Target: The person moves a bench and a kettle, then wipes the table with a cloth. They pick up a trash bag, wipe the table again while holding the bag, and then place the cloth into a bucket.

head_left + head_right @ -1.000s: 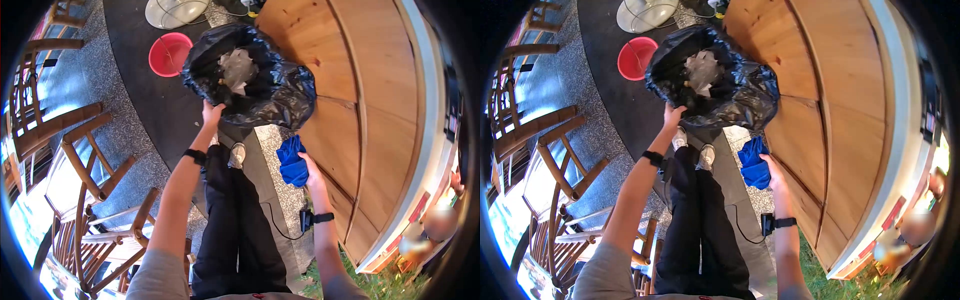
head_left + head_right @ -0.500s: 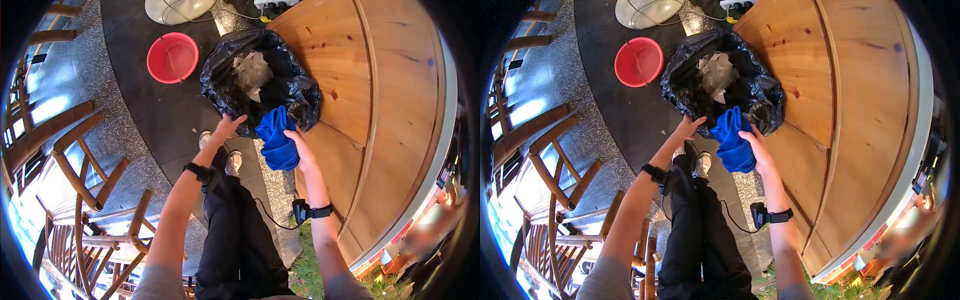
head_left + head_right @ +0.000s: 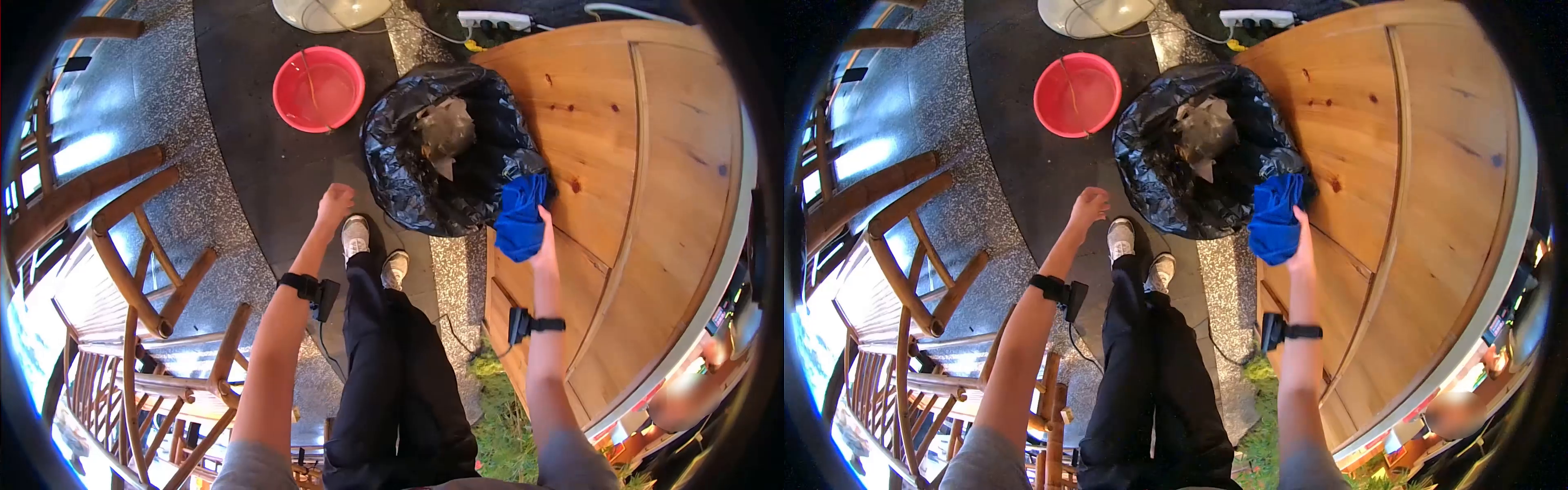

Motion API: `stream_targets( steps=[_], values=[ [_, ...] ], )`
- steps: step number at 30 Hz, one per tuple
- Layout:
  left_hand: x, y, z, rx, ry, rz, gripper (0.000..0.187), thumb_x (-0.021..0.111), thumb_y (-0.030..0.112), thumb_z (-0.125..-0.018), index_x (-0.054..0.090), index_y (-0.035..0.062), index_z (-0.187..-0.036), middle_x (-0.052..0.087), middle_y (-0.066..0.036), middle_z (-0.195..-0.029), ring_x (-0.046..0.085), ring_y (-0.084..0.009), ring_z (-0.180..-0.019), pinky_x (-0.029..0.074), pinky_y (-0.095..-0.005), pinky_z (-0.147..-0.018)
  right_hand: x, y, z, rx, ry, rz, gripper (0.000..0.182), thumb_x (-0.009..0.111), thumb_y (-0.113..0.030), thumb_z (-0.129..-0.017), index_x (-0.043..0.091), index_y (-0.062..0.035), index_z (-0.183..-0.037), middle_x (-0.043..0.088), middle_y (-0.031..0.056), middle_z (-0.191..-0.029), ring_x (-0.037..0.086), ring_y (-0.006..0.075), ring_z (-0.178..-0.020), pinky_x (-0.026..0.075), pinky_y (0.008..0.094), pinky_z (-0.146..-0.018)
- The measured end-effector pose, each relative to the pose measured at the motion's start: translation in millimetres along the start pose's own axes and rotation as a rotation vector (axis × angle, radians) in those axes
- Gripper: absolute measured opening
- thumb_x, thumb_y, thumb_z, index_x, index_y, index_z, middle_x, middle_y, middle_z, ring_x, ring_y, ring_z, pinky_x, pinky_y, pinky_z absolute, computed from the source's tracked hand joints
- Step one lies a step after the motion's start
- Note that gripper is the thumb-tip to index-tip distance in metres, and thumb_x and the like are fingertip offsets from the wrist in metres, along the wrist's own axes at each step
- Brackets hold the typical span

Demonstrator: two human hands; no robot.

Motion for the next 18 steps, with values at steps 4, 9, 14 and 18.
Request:
stream_targets(
  steps=[4, 9, 14, 18],
  values=[
    [-32, 50, -38, 0.475, 0.255, -0.313, 0.018, 0.059, 0.019, -0.084, 0.064, 0.0097, -0.099, 0.066, -0.015, -0.092, 0.062, -0.0245, -0.09, 0.048, -0.0365, -0.076, 116, -14, 43, -0.168, 0.007, 0.237, 0.049, 0.058, -0.029, -0.088, 0.048, -0.0064, -0.131, 0.058, 0.0102, -0.123, 0.059, 0.0235, -0.107, 0.046, 0.0376, -0.095],
    [-29, 115, -103, 0.604, 0.561, -0.914, 0.027, 0.054, 0.028, -0.088, 0.064, 0.0128, -0.107, 0.065, -0.021, -0.097, 0.06, -0.0291, -0.102, 0.046, -0.0393, -0.085, 258, 8, 10, -0.258, -0.209, 0.33, 0.05, 0.062, -0.02, -0.087, 0.045, -0.0079, -0.132, 0.056, 0.0066, -0.122, 0.055, 0.017, -0.109, 0.044, 0.0325, -0.094],
    [-53, 94, -210, 0.095, 0.197, -0.3, 0.032, 0.052, 0.026, -0.092, 0.065, 0.0028, -0.11, 0.068, -0.017, -0.089, 0.064, -0.0292, -0.089, 0.048, -0.0339, -0.077, 328, 25, -58, -0.315, -0.333, 0.279, 0.037, 0.064, -0.017, -0.083, 0.051, -0.0067, -0.116, 0.059, 0.0056, -0.106, 0.057, 0.0165, -0.097, 0.047, 0.0328, -0.085],
    [-65, 123, -141, 0.375, -0.089, 0.611, 0.017, 0.06, 0.016, -0.088, 0.064, 0.0004, -0.082, 0.063, -0.004, -0.074, 0.059, -0.0117, -0.065, 0.045, -0.0264, -0.059, 364, 51, -108, -0.397, -0.331, 0.155, 0.045, 0.069, -0.009, -0.074, 0.044, -0.0044, -0.112, 0.057, 0.0104, -0.1, 0.057, 0.0177, -0.09, 0.048, 0.0332, -0.081]
  ],
)
Point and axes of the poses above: each hand's wrist, its own z-axis away from the middle knuckle, its own x-axis out of the palm, y = z × x, the point moved 5 cm from there along -z, towards the middle knuckle
